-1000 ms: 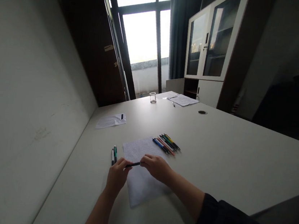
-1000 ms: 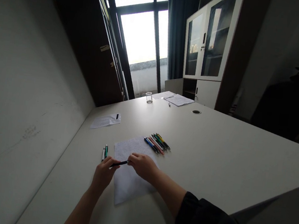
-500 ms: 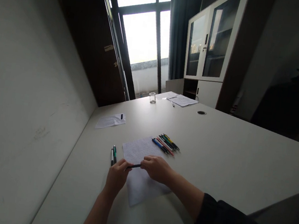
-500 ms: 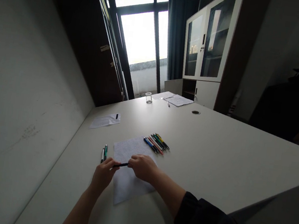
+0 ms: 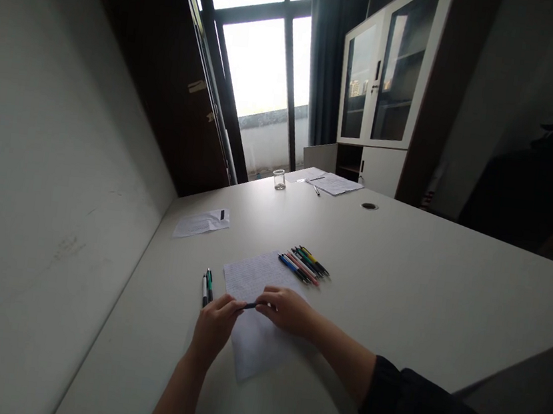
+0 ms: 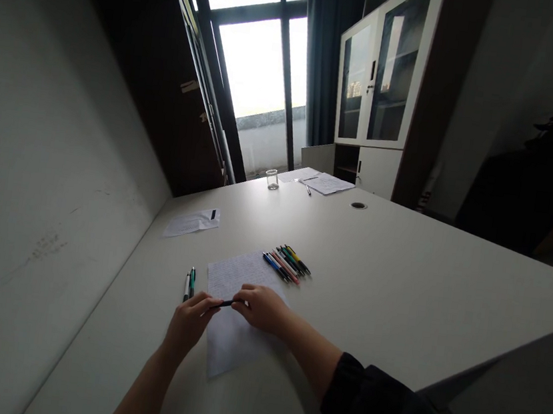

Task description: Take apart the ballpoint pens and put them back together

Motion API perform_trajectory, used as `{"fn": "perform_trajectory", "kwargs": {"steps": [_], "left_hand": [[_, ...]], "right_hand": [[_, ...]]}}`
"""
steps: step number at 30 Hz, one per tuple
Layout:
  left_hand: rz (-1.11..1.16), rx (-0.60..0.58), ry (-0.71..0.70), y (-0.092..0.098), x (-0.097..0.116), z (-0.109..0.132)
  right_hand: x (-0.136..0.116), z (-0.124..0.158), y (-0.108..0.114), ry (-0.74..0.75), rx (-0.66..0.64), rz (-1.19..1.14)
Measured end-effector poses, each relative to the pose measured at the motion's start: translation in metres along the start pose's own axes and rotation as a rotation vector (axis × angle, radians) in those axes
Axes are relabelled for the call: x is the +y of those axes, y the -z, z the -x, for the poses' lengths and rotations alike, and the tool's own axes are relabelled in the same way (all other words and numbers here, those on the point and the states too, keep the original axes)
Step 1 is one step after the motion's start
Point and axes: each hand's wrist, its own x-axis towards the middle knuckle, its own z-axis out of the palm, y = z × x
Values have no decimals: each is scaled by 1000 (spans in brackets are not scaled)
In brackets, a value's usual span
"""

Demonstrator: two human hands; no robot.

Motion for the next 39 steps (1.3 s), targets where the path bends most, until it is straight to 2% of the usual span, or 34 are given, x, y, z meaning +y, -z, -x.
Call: {"fn": "perform_trajectory", "kwargs": {"steps": [4, 9, 12, 15, 18, 21, 26, 31, 34, 39], "left_hand": [[53, 8, -12, 0, 2, -2], [192, 147, 132, 1, -4, -2], [356, 228, 246, -3, -9, -2], [567, 243, 344, -11, -10, -2], [754, 260, 379, -15, -5, -4], [855, 329, 390, -13, 1, -8], [839, 384, 430, -5, 2, -10], [791, 401, 441, -6, -5, -8], [770, 403, 452, -6, -6, -7], [763, 390, 463, -6, -7, -7]], "right_hand": [[1, -1, 1, -4, 16, -10], [14, -4, 3, -47, 124, 30], [19, -5, 4, -36, 150, 55], [16, -5, 3, 28, 123, 55], [9, -4, 1, 80, 103, 27], [3, -4, 1, 66, 125, -74], [5, -3, 4, -127, 234, -405], [9, -4, 13, -280, 248, -832], [10, -5, 17, -302, 274, -917], [13, -6, 22, -393, 363, -897]]}}
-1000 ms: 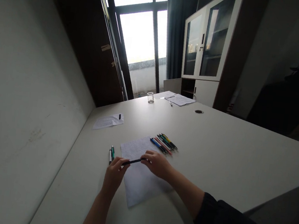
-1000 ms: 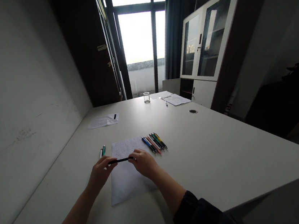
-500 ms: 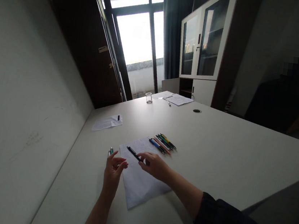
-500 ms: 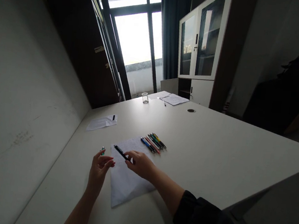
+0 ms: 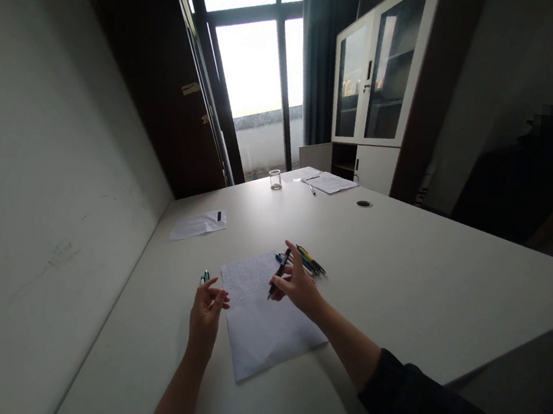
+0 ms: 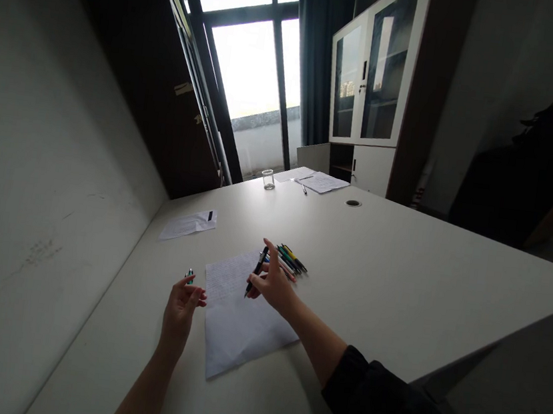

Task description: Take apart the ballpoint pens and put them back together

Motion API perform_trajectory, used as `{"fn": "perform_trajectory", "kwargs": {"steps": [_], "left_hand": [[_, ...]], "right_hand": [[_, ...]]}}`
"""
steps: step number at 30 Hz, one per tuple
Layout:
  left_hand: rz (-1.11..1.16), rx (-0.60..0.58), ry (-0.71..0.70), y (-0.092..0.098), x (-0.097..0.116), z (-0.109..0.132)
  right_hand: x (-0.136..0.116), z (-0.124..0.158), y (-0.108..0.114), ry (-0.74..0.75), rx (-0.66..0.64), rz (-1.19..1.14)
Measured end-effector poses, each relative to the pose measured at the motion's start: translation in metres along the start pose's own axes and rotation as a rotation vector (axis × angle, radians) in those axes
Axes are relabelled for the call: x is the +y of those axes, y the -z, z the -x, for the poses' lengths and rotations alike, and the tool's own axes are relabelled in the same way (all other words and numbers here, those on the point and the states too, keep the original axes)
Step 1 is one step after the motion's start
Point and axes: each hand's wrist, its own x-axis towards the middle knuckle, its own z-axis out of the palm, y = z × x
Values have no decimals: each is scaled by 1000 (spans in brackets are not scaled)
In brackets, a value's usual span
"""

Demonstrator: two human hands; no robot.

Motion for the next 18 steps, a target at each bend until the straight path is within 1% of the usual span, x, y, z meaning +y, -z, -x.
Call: {"fn": "perform_trajectory", "kwargs": {"steps": [4, 10, 14, 18], "left_hand": [[-9, -4, 5, 1, -2, 0], [-30, -28, 7, 1, -2, 1], [-33, -30, 9, 1, -5, 1], [-29, -35, 11, 1, -4, 1]], "right_hand": [[-2, -3, 4, -26, 67, -19], [-2, -4, 7, -33, 110, -88], [-2, -4, 7, -43, 101, -132], [0, -5, 7, -99, 75, -80]]}}
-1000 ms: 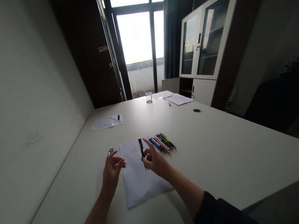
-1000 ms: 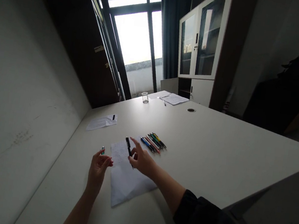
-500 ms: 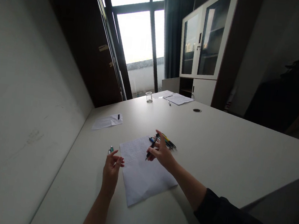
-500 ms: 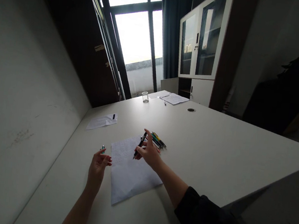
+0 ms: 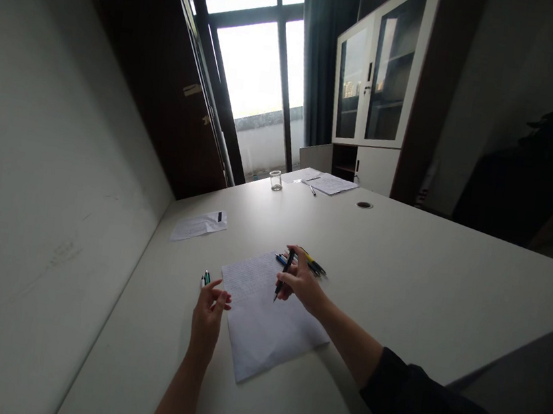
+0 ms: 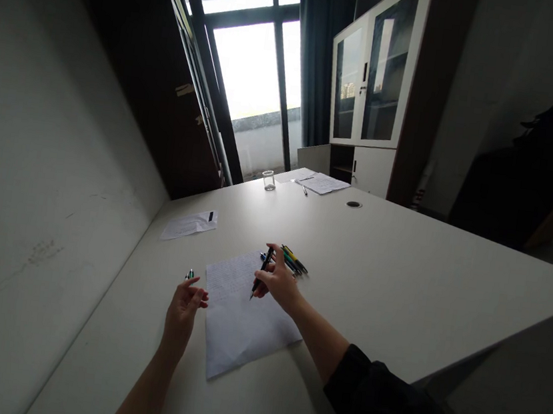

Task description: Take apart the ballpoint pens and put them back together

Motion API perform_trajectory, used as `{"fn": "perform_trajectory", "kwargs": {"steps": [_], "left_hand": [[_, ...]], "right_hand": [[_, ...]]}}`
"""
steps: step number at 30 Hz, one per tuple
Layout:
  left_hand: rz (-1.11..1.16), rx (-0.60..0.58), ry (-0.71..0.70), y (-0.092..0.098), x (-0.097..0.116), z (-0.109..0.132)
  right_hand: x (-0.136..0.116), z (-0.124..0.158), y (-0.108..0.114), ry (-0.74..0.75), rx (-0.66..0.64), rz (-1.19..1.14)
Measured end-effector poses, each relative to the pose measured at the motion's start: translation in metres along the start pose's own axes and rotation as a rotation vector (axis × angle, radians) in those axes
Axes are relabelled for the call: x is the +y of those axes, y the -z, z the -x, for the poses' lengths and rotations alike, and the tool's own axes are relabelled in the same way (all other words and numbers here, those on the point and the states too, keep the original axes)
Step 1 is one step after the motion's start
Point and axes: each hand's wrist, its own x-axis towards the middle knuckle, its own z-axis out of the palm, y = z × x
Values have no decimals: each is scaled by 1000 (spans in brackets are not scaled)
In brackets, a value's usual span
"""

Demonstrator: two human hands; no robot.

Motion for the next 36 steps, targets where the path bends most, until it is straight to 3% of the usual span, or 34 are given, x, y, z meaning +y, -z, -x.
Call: {"fn": "perform_trajectory", "kwargs": {"steps": [26, 36], "left_hand": [[-47, -23, 8, -1, 10, 2], [-234, -31, -4, 1, -6, -1]], "right_hand": [[10, -6, 6, 75, 40, -44], [15, -9, 4, 84, 79, -45]]}}
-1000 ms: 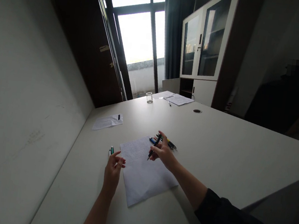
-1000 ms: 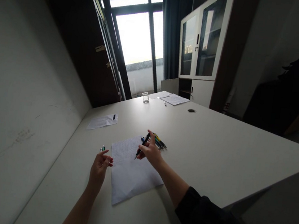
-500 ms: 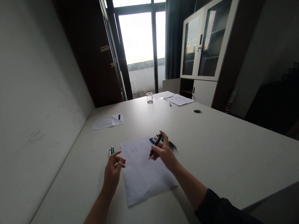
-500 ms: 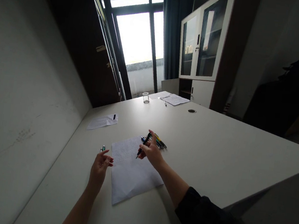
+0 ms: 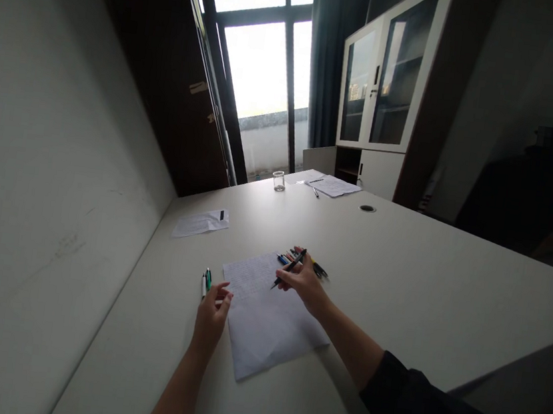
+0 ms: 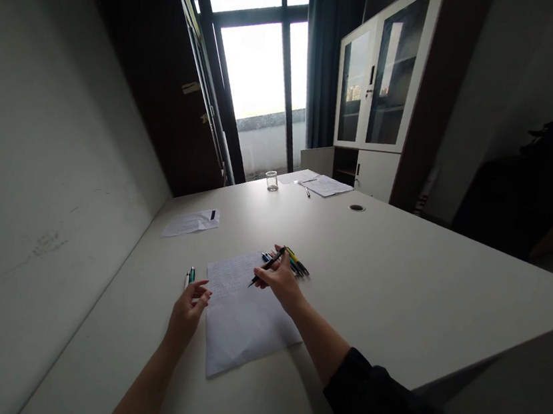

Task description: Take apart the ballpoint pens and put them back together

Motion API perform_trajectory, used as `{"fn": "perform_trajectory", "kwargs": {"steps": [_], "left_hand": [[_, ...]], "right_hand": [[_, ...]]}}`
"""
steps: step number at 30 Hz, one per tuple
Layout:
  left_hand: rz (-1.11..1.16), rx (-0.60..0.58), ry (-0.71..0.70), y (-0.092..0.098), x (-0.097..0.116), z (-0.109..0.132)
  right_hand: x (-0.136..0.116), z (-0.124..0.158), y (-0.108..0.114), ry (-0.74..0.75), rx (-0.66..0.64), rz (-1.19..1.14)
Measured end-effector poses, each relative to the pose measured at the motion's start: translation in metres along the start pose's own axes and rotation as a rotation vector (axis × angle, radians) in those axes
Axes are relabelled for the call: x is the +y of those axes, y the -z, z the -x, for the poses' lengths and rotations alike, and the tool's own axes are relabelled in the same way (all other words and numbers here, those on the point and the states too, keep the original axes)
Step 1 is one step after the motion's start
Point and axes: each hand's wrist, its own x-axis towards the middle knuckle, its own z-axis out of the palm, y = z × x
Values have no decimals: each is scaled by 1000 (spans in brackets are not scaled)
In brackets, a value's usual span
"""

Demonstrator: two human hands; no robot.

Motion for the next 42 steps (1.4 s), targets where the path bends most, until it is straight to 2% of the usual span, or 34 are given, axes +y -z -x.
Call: {"fn": "perform_trajectory", "kwargs": {"steps": [6, 12, 17, 23, 31, 35, 42], "left_hand": [[-460, -14, -322, 10, 0, -2], [-592, -80, -436, 25, -2, -5], [-647, -116, -447, 35, -7, -6], [-686, -168, -408, 38, -12, -5], [-653, -254, -379, 39, -13, -4], [-634, -284, -368, 38, -11, -3], [-720, -340, -258, 37, 1, 0]], "right_hand": [[11, -2, -4, -61, -61, 59], [11, -1, -18, -161, -104, 43], [14, -12, -28, -211, -198, 112], [30, -23, -48, -200, -287, 282], [52, -18, -55, -157, -246, 438], [55, -18, -54, -147, -254, 491], [53, -18, -56, -148, -258, 556]]}}
